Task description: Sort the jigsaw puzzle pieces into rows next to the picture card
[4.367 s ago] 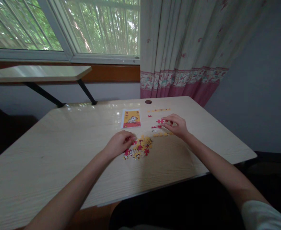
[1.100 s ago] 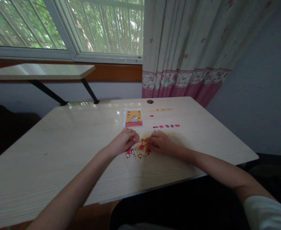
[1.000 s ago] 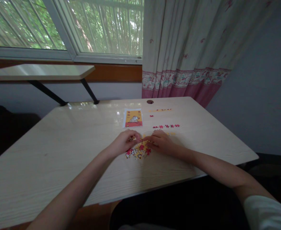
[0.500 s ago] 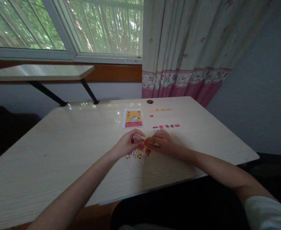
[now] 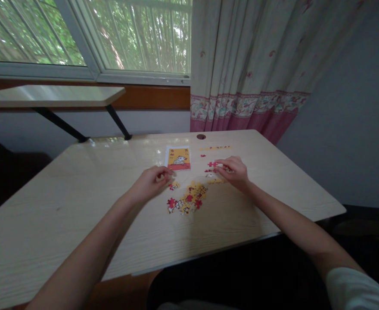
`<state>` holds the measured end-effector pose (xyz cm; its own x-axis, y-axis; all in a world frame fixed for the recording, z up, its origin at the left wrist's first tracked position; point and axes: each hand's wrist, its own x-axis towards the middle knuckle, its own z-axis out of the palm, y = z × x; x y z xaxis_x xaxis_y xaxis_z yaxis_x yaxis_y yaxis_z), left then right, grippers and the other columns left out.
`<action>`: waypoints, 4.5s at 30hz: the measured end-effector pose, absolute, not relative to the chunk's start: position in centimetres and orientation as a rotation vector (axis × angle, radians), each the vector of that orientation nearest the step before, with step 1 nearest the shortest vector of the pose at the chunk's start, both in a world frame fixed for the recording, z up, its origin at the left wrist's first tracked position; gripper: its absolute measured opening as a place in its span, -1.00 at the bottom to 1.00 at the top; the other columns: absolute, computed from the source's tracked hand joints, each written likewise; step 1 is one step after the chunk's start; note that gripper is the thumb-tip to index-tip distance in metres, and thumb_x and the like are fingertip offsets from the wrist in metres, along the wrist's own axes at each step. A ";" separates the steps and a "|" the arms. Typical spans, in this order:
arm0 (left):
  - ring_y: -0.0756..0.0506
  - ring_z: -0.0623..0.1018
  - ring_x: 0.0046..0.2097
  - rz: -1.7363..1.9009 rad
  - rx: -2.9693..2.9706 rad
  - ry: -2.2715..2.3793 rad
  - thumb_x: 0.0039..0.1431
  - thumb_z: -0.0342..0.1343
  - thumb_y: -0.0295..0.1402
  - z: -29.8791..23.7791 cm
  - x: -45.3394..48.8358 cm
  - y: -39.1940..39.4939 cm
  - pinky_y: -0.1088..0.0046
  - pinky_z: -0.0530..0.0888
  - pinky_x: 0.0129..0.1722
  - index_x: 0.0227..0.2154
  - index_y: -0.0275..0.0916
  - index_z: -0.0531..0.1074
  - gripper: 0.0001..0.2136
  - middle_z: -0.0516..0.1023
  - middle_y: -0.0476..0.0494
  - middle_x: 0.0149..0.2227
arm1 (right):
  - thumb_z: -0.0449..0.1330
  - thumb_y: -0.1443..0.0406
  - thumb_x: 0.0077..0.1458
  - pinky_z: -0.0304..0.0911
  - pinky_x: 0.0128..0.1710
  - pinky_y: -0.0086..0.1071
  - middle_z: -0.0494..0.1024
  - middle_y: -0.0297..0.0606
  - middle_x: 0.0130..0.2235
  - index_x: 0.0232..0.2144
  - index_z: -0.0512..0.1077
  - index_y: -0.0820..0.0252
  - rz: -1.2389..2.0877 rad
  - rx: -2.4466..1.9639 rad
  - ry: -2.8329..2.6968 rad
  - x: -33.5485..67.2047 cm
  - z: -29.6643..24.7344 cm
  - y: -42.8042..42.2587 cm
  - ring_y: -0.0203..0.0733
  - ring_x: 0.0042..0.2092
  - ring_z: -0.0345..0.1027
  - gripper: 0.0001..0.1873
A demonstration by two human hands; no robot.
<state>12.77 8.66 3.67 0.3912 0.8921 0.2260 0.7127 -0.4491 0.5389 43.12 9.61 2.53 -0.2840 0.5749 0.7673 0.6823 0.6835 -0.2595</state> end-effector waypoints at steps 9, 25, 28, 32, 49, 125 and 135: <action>-0.05 0.42 -0.34 0.498 2.482 1.209 0.07 -0.02 -0.35 3.7 12.7 8.8 0.41 0.34 -0.28 -0.36 -0.27 0.47 -0.82 0.49 -0.11 -0.41 | 0.13 0.14 0.09 0.10 -0.27 -0.32 0.49 -0.28 -0.45 -0.32 0.49 0.12 -0.120 -1.002 -1.981 43.3 2.5 9.5 -0.27 -0.43 0.27 -0.78; -0.05 0.39 -0.37 0.402 2.579 1.212 0.08 -0.01 -0.30 2.6 12.4 9.1 0.44 0.32 -0.34 -0.36 -0.26 0.45 -0.82 0.44 -0.10 -0.45 | 0.17 0.08 -0.02 0.07 -0.40 -0.40 0.48 -0.23 -0.41 -0.35 0.52 0.16 0.245 -1.572 -2.333 54.4 4.5 14.0 -0.29 -0.44 0.23 -0.70; -0.04 0.40 -0.38 0.386 2.577 1.206 0.07 -0.02 -0.35 2.6 12.4 9.1 0.45 0.32 -0.35 -0.37 -0.26 0.45 -0.83 0.44 -0.09 -0.46 | 0.17 0.05 -0.05 0.06 -0.49 -0.43 0.45 -0.25 -0.50 -0.33 0.52 0.22 0.585 -1.695 -2.296 56.6 4.1 14.1 -0.32 -0.50 0.18 -0.63; -0.04 0.40 -0.38 0.370 2.578 1.207 0.07 -0.04 -0.38 2.9 12.5 9.0 0.46 0.31 -0.35 -0.36 -0.27 0.45 -0.83 0.44 -0.10 -0.45 | 0.20 0.06 -0.12 0.09 -0.51 -0.45 0.45 -0.26 -0.50 -0.34 0.50 0.26 0.851 -1.702 -2.262 57.8 3.2 14.5 -0.34 -0.51 0.19 -0.61; -0.06 0.38 -0.36 0.348 2.581 1.204 0.10 0.00 -0.28 2.9 12.7 8.9 0.44 0.30 -0.33 -0.33 -0.28 0.44 -0.80 0.43 -0.12 -0.44 | 0.20 0.11 -0.16 0.06 -0.51 -0.47 0.39 -0.33 -0.52 -0.36 0.48 0.26 0.756 -1.741 -2.341 58.9 1.8 15.6 -0.38 -0.52 0.14 -0.65; 0.05 0.47 -0.49 0.886 1.330 0.887 -0.13 0.23 -0.38 2.2 18.7 6.2 0.51 0.35 -0.47 -0.19 -0.22 0.25 -0.60 0.47 0.04 -0.48 | 0.19 0.13 0.03 0.18 -0.32 -0.38 0.52 -0.28 -0.37 -0.36 0.46 0.10 -0.038 -0.761 -2.162 38.7 0.7 6.9 -0.27 -0.34 0.36 -0.81; 0.04 0.40 -0.46 0.938 1.687 1.021 -0.01 0.11 -0.35 1.6 16.3 7.5 0.49 0.32 -0.44 -0.23 -0.27 0.32 -0.75 0.43 -0.01 -0.47 | 0.18 0.10 0.03 0.15 -0.30 -0.35 0.50 -0.28 -0.38 -0.34 0.48 0.08 -0.030 -0.890 -2.043 39.9 1.2 7.6 -0.24 -0.33 0.34 -0.78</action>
<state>16.34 7.53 1.60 0.3651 0.9203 0.1404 0.2177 -0.2311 0.9483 39.93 7.64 1.20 -0.3544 0.5791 0.7341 0.6006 0.7427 -0.2960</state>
